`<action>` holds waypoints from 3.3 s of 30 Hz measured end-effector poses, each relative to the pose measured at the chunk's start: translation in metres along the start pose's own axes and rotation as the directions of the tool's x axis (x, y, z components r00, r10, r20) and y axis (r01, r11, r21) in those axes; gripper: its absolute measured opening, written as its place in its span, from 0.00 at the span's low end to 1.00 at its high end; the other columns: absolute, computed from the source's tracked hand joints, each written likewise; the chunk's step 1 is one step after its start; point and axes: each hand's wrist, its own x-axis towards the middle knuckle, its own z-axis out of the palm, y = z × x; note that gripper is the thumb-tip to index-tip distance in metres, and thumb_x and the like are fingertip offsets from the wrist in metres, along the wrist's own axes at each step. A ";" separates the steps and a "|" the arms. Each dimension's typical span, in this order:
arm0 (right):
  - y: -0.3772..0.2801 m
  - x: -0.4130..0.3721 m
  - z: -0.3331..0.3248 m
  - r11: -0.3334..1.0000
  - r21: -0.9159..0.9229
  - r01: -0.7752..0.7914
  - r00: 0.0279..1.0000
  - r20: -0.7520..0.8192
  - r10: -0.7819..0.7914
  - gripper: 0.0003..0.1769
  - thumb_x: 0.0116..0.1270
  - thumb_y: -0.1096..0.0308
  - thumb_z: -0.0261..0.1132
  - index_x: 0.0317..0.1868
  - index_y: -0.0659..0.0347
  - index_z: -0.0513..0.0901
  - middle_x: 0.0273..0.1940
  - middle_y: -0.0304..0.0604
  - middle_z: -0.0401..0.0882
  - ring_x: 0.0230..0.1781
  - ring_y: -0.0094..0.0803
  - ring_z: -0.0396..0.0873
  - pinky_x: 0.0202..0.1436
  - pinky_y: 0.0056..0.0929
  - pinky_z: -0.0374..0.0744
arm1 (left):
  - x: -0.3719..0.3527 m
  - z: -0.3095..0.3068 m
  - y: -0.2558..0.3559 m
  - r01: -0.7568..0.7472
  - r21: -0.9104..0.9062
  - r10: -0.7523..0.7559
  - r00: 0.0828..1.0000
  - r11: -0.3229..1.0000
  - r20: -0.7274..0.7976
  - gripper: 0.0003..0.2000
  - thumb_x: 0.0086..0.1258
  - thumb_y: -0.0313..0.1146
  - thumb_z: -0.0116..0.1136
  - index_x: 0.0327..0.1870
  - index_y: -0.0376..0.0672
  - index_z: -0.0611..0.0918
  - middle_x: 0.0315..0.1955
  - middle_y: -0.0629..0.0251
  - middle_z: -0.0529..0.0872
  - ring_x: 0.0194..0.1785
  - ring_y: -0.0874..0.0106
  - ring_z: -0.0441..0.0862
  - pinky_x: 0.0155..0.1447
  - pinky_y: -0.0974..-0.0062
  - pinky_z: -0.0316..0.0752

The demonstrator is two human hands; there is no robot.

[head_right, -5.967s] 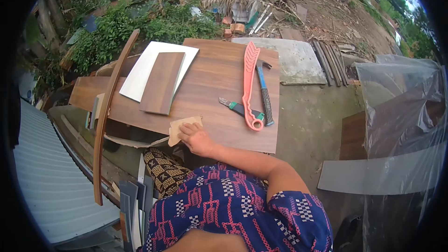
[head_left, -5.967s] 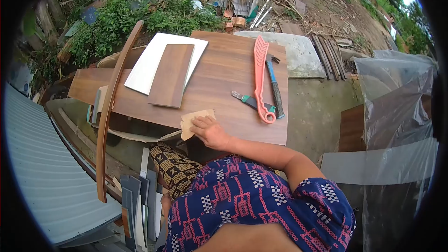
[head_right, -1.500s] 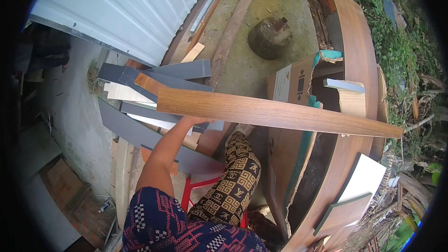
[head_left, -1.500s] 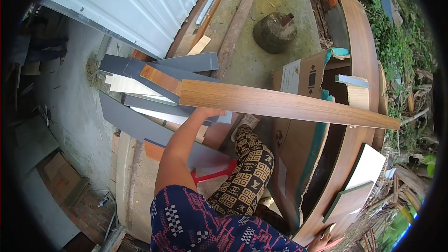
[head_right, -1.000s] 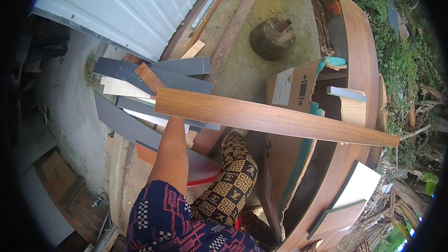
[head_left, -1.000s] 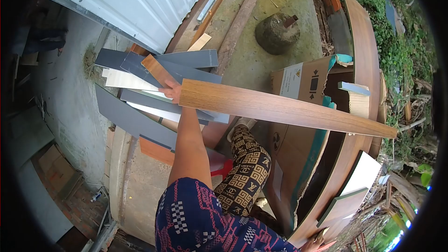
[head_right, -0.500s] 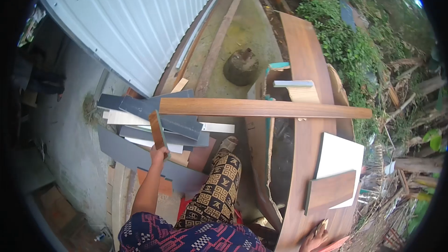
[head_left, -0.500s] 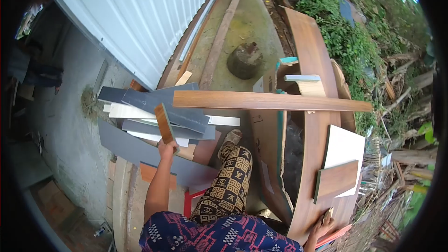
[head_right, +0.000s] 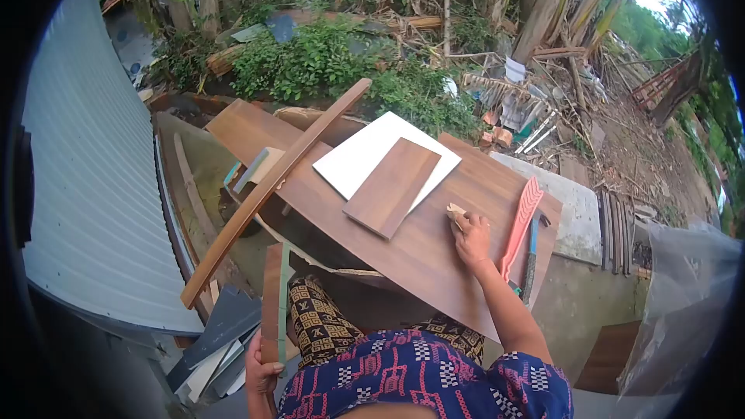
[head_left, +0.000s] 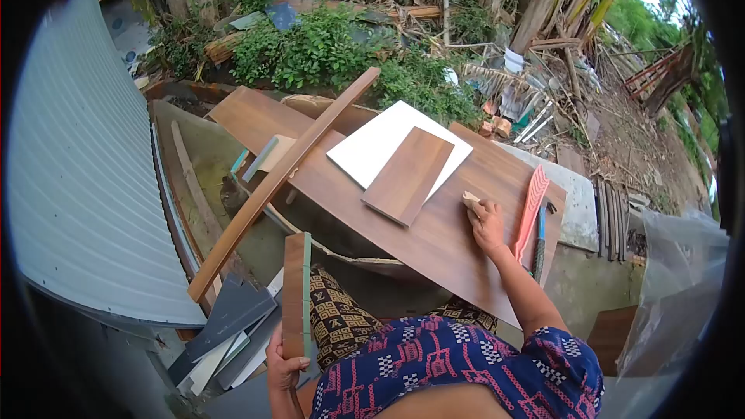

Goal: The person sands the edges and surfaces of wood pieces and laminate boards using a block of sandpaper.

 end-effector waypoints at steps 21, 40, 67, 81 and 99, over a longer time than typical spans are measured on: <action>-0.128 -0.084 -0.074 0.713 0.600 0.364 0.920 -0.109 -0.377 0.23 0.55 0.73 0.63 0.54 0.62 0.76 0.55 0.52 0.73 0.56 0.49 0.71 0.58 0.42 0.69 | 0.126 0.190 -0.061 -0.144 0.285 -0.035 0.839 0.948 0.543 0.26 0.76 0.47 0.36 0.54 0.30 0.74 0.47 0.54 0.81 0.48 0.70 0.79 0.56 0.74 0.73; -0.105 -0.057 -0.049 0.790 0.599 0.134 0.960 0.118 -0.253 0.17 0.63 0.64 0.59 0.51 0.60 0.79 0.53 0.49 0.74 0.58 0.46 0.69 0.60 0.44 0.66 | 0.141 0.185 -0.080 -0.161 0.268 0.083 0.956 0.950 0.281 0.32 0.73 0.59 0.35 0.63 0.38 0.66 0.41 0.57 0.79 0.42 0.72 0.78 0.48 0.77 0.73; -0.038 -0.035 -0.040 0.912 0.322 0.254 0.945 0.119 -0.305 0.31 0.50 0.70 0.67 0.58 0.58 0.74 0.58 0.46 0.72 0.62 0.42 0.67 0.64 0.44 0.65 | 0.121 0.209 -0.051 0.048 0.320 -0.162 0.926 0.946 0.341 0.21 0.71 0.41 0.50 0.61 0.42 0.68 0.35 0.65 0.80 0.24 0.79 0.76 0.15 0.80 0.64; -0.037 0.036 -0.059 0.786 0.596 0.165 0.857 0.308 -0.414 0.25 0.51 0.79 0.58 0.53 0.57 0.80 0.48 0.48 0.81 0.47 0.40 0.79 0.51 0.32 0.76 | 0.094 0.213 -0.006 -0.701 0.693 0.075 0.710 0.167 0.701 0.22 0.65 0.42 0.58 0.53 0.35 0.75 0.34 0.56 0.83 0.38 0.62 0.83 0.40 0.69 0.77; -0.143 -0.055 -0.054 0.630 0.715 0.303 0.941 -0.122 -0.314 0.20 0.65 0.63 0.59 0.56 0.60 0.76 0.60 0.50 0.70 0.65 0.48 0.63 0.67 0.43 0.60 | 0.102 0.223 -0.053 -0.169 0.113 0.142 0.967 0.979 0.212 0.37 0.69 0.65 0.31 0.67 0.42 0.59 0.36 0.61 0.82 0.31 0.72 0.83 0.31 0.78 0.79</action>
